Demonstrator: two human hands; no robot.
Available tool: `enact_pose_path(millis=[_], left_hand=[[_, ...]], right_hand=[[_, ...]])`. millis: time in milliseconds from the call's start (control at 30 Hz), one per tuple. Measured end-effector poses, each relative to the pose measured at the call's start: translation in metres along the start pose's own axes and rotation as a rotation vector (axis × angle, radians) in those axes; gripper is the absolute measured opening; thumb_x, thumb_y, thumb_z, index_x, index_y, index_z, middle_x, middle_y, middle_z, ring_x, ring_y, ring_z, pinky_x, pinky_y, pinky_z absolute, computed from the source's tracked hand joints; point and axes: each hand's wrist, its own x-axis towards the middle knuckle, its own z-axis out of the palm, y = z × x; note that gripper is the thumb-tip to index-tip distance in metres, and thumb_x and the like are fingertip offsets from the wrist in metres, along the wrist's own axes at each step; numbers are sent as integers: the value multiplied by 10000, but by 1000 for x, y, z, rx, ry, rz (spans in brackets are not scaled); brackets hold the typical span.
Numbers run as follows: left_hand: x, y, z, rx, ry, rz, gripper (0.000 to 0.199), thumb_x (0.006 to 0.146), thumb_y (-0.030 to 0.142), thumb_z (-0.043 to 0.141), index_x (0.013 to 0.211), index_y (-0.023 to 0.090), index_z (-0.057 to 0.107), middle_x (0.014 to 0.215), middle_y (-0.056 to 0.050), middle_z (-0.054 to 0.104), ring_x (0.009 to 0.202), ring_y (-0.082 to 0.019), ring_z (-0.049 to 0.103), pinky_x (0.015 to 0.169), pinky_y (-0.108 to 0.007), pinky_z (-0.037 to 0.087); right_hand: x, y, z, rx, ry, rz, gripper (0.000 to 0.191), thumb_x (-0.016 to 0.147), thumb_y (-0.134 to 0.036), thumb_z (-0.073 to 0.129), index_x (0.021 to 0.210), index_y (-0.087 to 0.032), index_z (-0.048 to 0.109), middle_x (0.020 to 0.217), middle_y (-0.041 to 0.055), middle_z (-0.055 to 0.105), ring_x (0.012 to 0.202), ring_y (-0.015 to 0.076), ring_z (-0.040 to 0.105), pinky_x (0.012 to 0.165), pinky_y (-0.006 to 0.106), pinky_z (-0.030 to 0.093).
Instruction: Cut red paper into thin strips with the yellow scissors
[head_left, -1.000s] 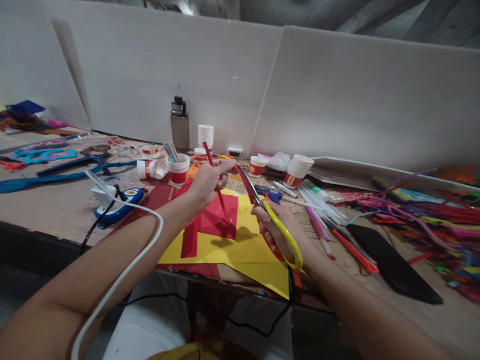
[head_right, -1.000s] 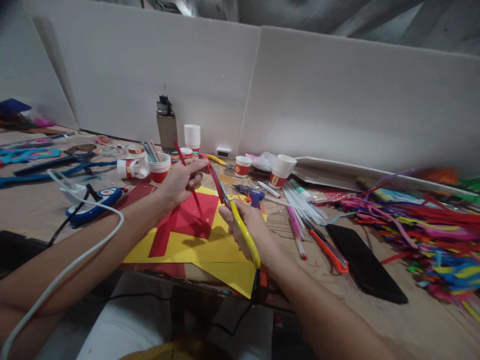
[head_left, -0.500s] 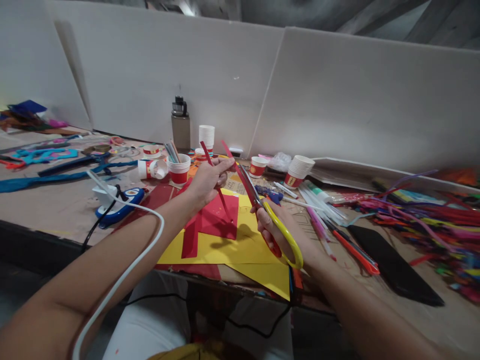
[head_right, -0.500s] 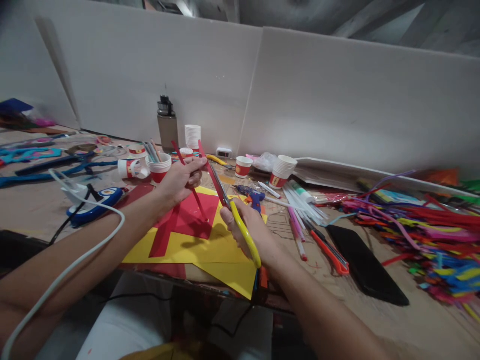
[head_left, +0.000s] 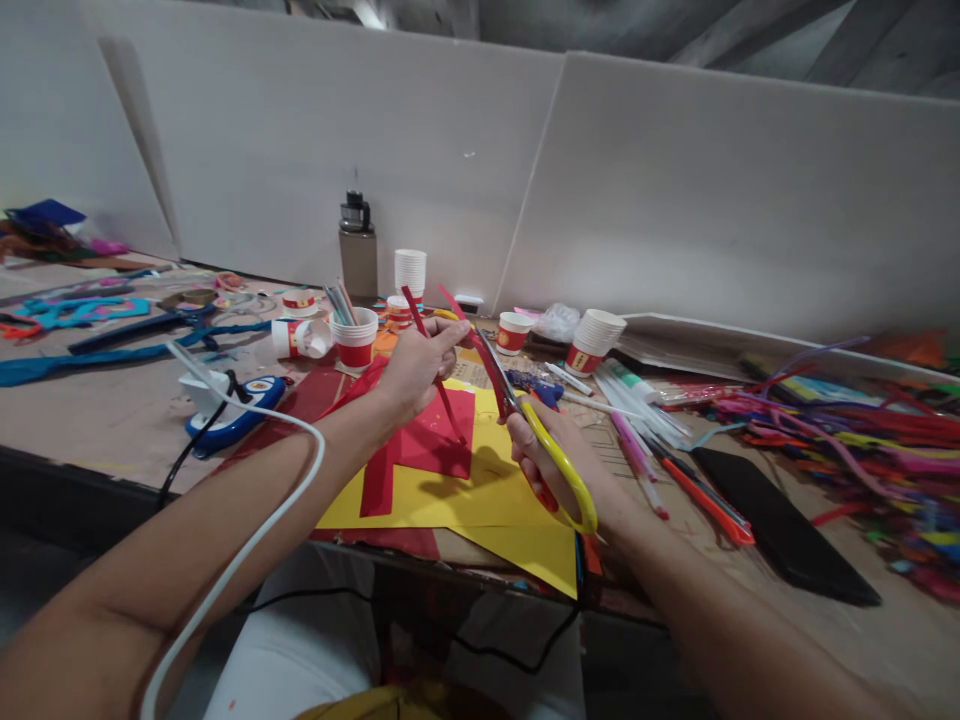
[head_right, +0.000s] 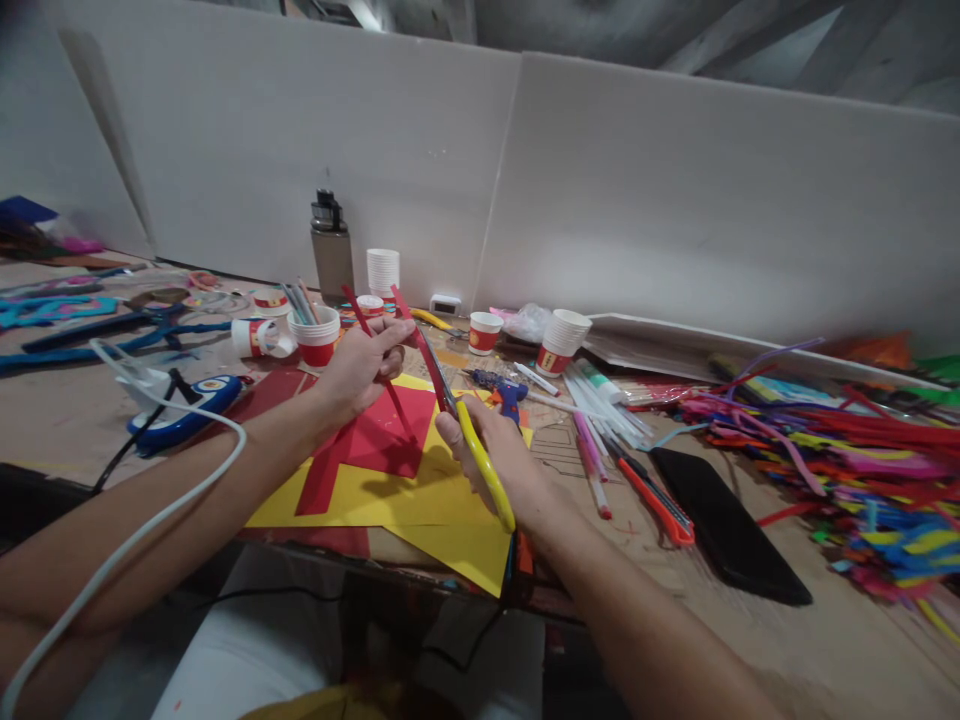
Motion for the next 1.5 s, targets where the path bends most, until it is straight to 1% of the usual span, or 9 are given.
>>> enact_pose_path(millis=[67,133,300,433,700,900,1167,1333,1500], left_hand=[[0,0,0,7,10,-3,264,702,265,719,656,146,487,445,97,351,347,-2,253,375,-174,160],[-1,-1,0,20,5,10,273,706,275,716,646,150,481,434,100,327,346,-7,258,375,-178,159],[-1,-2,0,50,-7,49,257,723,287,695,643,144,497,458,74,409,351,-7,262,377,-190,163],[-2,-1,2,94,20,64,245,728,290,684,643,142,508,479,59,452,354,-11,281,377,-200,166],[-2,-2,2,97,38,53,233,741,269,671,640,151,497,434,76,405,344,-17,277,377,-198,167],[-2,-2,2,90,36,57,227,748,255,664,634,154,496,396,89,350,336,-23,265,376,-201,160],[-3,-2,3,73,26,59,252,719,286,700,642,146,505,418,81,384,348,-17,271,377,-195,167],[-2,-3,1,49,3,65,251,719,284,699,646,137,509,473,56,457,355,-8,276,375,-191,163],[-1,-4,1,41,24,56,262,699,296,718,648,139,514,432,79,399,346,-11,267,375,-192,159]], right_hand=[[0,0,0,-3,2,1,342,871,-552,416,838,-212,434,623,-44,454,423,59,383,365,171,342],[0,1,0,4,1,3,328,869,-539,431,827,-214,424,626,-47,457,422,57,383,368,171,346],[0,-2,-1,4,-8,6,328,857,-536,457,811,-213,424,608,-46,461,423,63,388,375,178,348],[-1,-6,-1,-1,18,18,368,845,-574,442,813,-207,459,577,-39,463,427,73,391,386,188,332],[-2,-8,-1,12,21,39,374,819,-576,481,824,-203,461,560,-49,457,402,64,385,370,179,317],[-2,-6,3,123,8,91,343,814,-548,510,841,-216,428,572,-69,437,376,53,380,334,158,293],[-4,-8,4,154,22,108,303,816,-501,526,834,-214,428,563,-70,437,383,49,379,341,145,297],[-4,-6,3,127,17,86,303,818,-495,531,816,-212,422,555,-74,427,380,44,381,346,140,303],[-4,-5,4,113,21,91,312,825,-518,512,823,-217,430,560,-75,432,364,45,375,318,140,294]])
